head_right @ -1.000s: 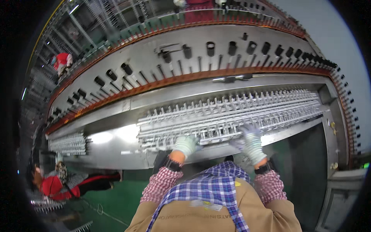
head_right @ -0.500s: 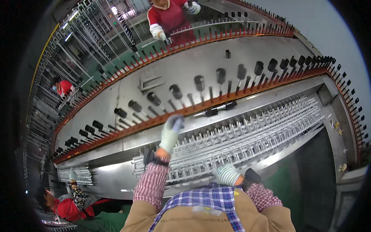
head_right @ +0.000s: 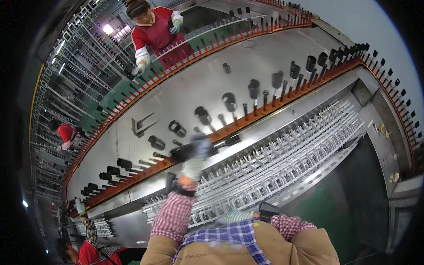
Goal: The worker picks up black plastic cylindrical components from a lower conveyor and places them onto a rotating upper assembly track.
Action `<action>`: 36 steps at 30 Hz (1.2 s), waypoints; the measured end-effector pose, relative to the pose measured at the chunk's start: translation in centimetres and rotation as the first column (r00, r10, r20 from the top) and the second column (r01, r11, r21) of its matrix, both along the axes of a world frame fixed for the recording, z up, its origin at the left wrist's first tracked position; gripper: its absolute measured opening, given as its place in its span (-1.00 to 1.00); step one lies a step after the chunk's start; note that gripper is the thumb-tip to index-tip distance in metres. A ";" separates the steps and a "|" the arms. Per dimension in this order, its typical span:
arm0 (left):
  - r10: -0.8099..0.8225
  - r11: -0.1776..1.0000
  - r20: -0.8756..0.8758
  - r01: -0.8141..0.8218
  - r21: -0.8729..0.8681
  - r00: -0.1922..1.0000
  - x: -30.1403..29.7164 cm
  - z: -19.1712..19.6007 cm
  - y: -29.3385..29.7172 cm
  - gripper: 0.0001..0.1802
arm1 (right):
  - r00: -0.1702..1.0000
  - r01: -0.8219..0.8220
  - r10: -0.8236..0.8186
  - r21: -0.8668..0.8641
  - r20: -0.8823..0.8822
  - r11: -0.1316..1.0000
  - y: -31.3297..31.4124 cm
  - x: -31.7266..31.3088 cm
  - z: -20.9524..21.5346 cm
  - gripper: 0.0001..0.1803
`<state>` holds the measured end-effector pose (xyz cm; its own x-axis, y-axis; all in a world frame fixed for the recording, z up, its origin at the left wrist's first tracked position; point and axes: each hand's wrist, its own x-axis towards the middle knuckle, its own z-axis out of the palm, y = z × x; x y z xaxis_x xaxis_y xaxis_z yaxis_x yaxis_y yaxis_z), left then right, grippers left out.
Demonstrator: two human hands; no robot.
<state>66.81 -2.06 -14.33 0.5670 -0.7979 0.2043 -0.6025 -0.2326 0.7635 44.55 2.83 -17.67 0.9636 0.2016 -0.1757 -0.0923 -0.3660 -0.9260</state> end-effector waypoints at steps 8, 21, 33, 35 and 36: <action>0.060 0.998 -0.116 -0.063 -0.017 0.991 0.5 -5.5 -10.8 -0.46 | 0.491 0.848 -0.871 0.235 -0.011 0.475 -13.0 -3.6 1.2 -0.56; -0.314 0.946 -0.492 0.226 -0.231 0.812 -6.3 -2.0 12.6 -0.62 | 0.692 0.639 -0.275 -0.744 0.667 -0.197 -45.6 -4.8 -3.0 -0.83; 0.984 0.118 -0.138 -0.992 0.053 0.109 -4.7 0.2 41.6 -0.55 | 0.530 0.841 -0.826 0.239 -0.192 0.485 -4.6 1.5 3.6 -0.60; 0.967 0.218 -0.159 -0.967 0.130 0.197 -1.6 -4.0 47.1 -0.53 | 0.648 0.762 -0.724 0.219 -0.237 0.609 2.3 2.5 4.5 -0.57; 0.940 0.323 -0.183 -0.923 0.207 0.288 -0.2 -5.9 48.5 -0.51 | 0.671 0.741 -0.679 0.247 -0.296 0.625 5.2 3.0 5.1 -0.55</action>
